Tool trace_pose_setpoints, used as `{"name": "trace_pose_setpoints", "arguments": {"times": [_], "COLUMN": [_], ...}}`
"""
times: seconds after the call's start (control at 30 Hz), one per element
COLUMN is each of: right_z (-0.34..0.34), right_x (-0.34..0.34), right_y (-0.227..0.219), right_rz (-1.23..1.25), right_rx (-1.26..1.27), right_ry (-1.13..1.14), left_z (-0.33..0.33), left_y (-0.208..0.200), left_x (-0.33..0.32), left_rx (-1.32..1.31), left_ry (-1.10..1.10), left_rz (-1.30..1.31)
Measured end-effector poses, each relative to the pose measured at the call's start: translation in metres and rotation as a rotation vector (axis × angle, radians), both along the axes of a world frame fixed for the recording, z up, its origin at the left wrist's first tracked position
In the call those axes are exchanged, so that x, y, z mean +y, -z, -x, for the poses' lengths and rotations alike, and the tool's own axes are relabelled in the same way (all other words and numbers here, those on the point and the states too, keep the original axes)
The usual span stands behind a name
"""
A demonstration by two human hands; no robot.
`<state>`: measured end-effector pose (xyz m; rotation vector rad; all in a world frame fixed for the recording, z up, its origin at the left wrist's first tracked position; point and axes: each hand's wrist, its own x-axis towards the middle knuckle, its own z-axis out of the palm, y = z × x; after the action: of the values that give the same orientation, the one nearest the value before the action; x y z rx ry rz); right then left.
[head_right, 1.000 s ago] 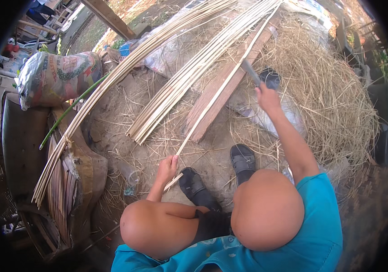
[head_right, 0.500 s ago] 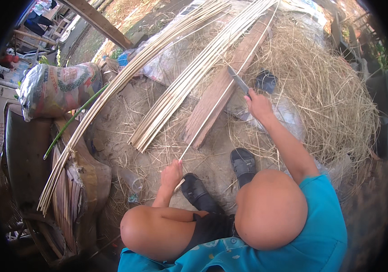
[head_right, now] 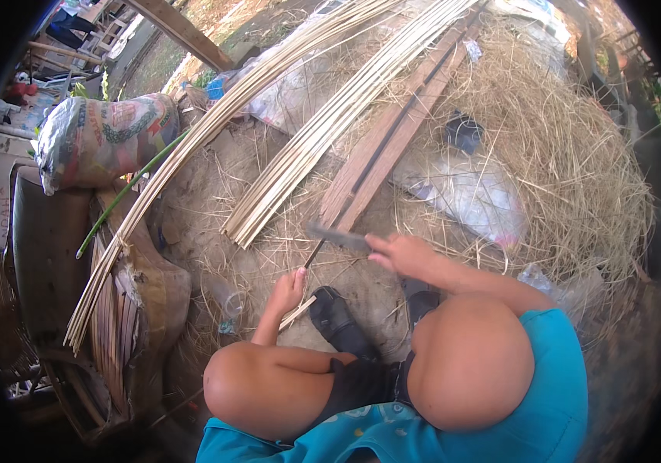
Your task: The person sits on the ground and uses a machete to split long bamboo poles into thin strips. They repeatedly position each pole on a wooden board and strike it with the machete to separate the material, then set the strips aside.
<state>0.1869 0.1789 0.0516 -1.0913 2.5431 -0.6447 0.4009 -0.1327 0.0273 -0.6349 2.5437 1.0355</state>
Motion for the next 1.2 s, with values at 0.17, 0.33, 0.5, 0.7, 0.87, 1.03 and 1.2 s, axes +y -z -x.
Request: {"name": "trace_pose_setpoints", "arguments": {"times": [0.17,0.33,0.5,0.7,0.87,1.03,1.2], "right_z": [0.109,0.133,-0.021,0.175,0.054,0.064,0.033], "right_x": [0.047,0.049,0.008,0.119,0.017,0.024,0.002], "right_y": [0.019,0.015,0.042,0.033,0.031,0.056,0.038], "right_rz": [0.059,-0.018,0.006,-0.108,-0.014,0.067,0.076], "right_rx": [0.177,0.120,0.099,0.267,0.056,0.187,0.066], "right_ry": [0.430,0.578,0.060,0.730,0.192,0.154,0.280], "left_z": [-0.018,-0.028,-0.027,-0.061,-0.040,-0.212,-0.083], "left_y": [0.006,0.022,0.011,-0.004,-0.036,-0.005,-0.015], "left_x": [-0.003,-0.012,0.016,0.002,-0.010,-0.073,-0.044], "left_rx": [0.013,0.083,0.118,-0.019,0.040,-0.010,-0.023], "left_ry": [0.039,0.027,0.147,0.173,0.020,-0.269,-0.128], "left_rz": [0.040,0.034,0.302,0.374,0.074,0.027,-0.037]}}
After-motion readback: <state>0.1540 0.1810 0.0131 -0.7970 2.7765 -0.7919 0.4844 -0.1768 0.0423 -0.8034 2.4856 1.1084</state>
